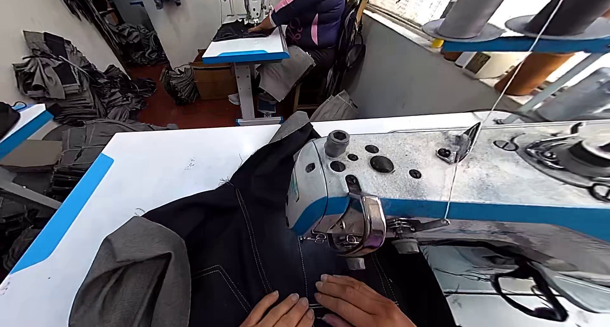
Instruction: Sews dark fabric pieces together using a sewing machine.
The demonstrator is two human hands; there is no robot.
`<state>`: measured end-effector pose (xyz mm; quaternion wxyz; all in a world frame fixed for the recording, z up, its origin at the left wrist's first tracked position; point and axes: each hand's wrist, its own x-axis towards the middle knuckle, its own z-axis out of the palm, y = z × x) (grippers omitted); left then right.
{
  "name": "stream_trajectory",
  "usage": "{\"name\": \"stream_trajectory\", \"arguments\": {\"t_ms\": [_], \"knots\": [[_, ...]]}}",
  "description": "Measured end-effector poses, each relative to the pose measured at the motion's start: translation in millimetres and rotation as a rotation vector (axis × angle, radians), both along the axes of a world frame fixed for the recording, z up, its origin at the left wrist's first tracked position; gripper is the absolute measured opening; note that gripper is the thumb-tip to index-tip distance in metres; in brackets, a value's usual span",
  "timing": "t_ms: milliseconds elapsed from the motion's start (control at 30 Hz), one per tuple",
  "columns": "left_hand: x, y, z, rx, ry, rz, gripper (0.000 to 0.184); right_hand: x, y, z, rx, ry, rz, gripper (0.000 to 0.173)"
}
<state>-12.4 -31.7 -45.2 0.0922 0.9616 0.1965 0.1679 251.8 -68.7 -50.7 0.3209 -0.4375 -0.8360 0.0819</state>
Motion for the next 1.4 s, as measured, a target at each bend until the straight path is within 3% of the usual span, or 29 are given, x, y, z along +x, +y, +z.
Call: {"name": "stream_trajectory", "arguments": {"t_ms": [200, 933, 1133, 1233, 1400], "knots": [[-12, 19, -3, -0.010, -0.037, -0.122, 0.048, -13, -6, -7, 0.063, -0.033, -0.086, 0.023], [-7, 27, -4, 0.043, -0.032, -0.119, 0.047, -12, 4, -13, 0.122, -0.001, -0.114, 0.023], [4, 14, -3, 0.149, -0.121, 0.056, 0.031, -13, -13, -13, 0.280, 0.078, -0.152, 0.014], [16, 8, 1, 0.180, -0.180, 0.181, 0.025, -22, -47, -10, 0.233, 0.070, -0.245, 0.012], [41, 13, 2, 0.269, -0.171, 0.240, 0.025, -42, -62, -16, 0.115, -0.088, -0.367, 0.029]]}}
